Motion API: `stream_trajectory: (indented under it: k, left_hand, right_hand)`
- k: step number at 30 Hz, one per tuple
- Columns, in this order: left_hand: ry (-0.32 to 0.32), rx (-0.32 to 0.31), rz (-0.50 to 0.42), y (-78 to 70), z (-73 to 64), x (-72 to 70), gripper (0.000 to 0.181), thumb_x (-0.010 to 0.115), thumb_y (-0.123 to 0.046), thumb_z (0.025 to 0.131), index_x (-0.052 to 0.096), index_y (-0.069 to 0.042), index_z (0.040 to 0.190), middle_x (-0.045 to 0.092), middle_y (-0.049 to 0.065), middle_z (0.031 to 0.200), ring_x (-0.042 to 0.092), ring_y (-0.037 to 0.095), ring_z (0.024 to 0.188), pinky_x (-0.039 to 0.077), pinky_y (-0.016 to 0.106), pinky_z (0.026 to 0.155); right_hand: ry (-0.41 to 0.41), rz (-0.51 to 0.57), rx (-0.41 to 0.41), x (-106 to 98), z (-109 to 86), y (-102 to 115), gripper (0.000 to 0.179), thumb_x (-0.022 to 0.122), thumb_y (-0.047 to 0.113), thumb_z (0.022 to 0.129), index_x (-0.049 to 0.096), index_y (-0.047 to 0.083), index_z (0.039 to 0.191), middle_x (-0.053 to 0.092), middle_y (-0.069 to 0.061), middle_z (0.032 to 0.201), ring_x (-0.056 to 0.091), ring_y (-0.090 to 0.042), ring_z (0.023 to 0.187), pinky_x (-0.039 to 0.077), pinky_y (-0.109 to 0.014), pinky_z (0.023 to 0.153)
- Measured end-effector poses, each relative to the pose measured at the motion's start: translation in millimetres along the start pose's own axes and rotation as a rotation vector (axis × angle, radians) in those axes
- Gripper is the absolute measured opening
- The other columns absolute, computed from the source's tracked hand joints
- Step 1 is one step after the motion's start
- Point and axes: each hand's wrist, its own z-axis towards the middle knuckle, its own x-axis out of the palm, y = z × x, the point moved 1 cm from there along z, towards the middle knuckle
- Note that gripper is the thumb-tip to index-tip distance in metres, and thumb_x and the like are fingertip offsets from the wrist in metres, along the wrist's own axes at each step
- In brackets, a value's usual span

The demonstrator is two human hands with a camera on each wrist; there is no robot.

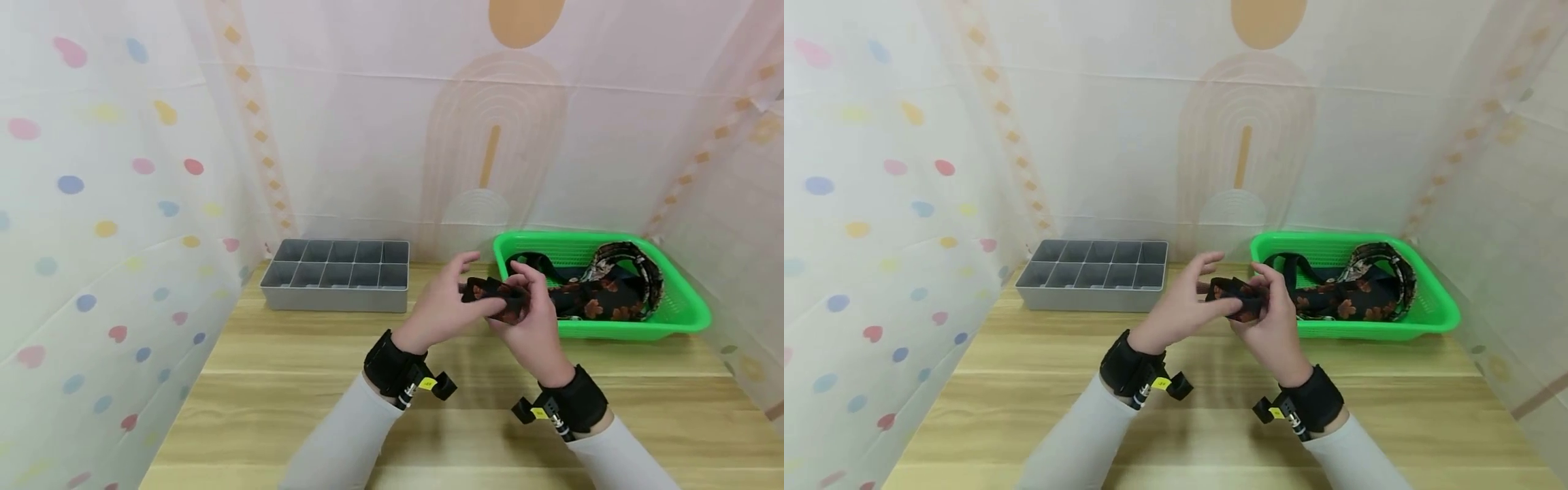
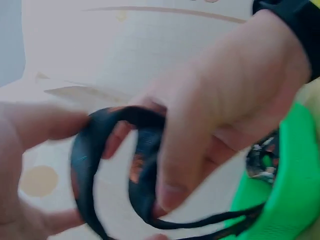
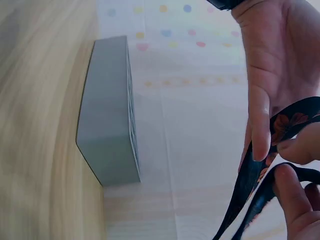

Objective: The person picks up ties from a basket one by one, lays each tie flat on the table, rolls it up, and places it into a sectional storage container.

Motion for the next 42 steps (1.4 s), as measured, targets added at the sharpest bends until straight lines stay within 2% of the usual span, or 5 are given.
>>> stream_trajectory:
  k: [8,17,28,33,42]
  left_hand:
    - [0.045,-0.098,-0.442,39.2,-13.6,-7.9,0.070,0.064,-0.024,0.105,0.030,-0.012,0.165,0.048,0.026,0.155,0.058,0.037,0.137,0.054,0.047,0.111]
    - [-0.008,-0.144,-0.243,40.2,-27.1,-10.3,0.074,0.072,-0.021,0.098,0.036,-0.014,0.162,0.061,0.016,0.146,0.066,0.030,0.128,0.056,0.042,0.104]
    - [0.054,-0.062,-0.382,20.7,-41.6,-14.1,0.053,0.053,0.001,0.098,0.046,-0.007,0.150,0.064,0.026,0.138,0.073,0.033,0.114,0.064,0.040,0.091]
    - [0.120,-0.015,-0.392,8.6,-50.7,-11.4,0.051,0.051,0.003,0.093,0.052,-0.003,0.144,0.065,0.026,0.131,0.072,0.026,0.108,0.064,0.041,0.089]
    - [-0.036,0.087,-0.397,-2.1,-59.3,-39.4,0.047,0.045,0.008,0.089,0.060,-0.001,0.132,0.067,0.020,0.110,0.074,0.021,0.081,0.066,0.040,0.077]
  right_hand:
    - [0.115,0.070,0.014,14,-4.1,-2,0.080,0.076,-0.021,0.083,0.045,0.002,0.152,0.061,-0.023,0.130,0.065,-0.005,0.113,0.055,-0.014,0.096]
    - [0.204,-0.096,-0.089,21,-8.3,-6,0.072,0.081,-0.015,0.082,0.054,0.003,0.146,0.070,-0.017,0.126,0.071,-0.030,0.116,0.059,-0.036,0.101]
    - [0.208,-0.351,-0.130,22,-2.8,-33,0.075,0.093,-0.001,0.074,0.060,0.005,0.141,0.067,-0.017,0.132,0.061,-0.038,0.122,0.050,-0.058,0.104]
    - [0.094,-0.375,-0.217,22,-1.1,-43,0.046,0.088,-0.006,0.078,0.070,0.004,0.119,0.074,-0.014,0.102,0.070,-0.037,0.100,0.047,-0.071,0.106]
    - [-0.147,-0.465,-0.191,-5,5.9,-64,0.033,0.076,-0.017,0.078,0.072,0.002,0.105,0.073,-0.021,0.099,0.068,-0.046,0.095,0.051,-0.067,0.098]
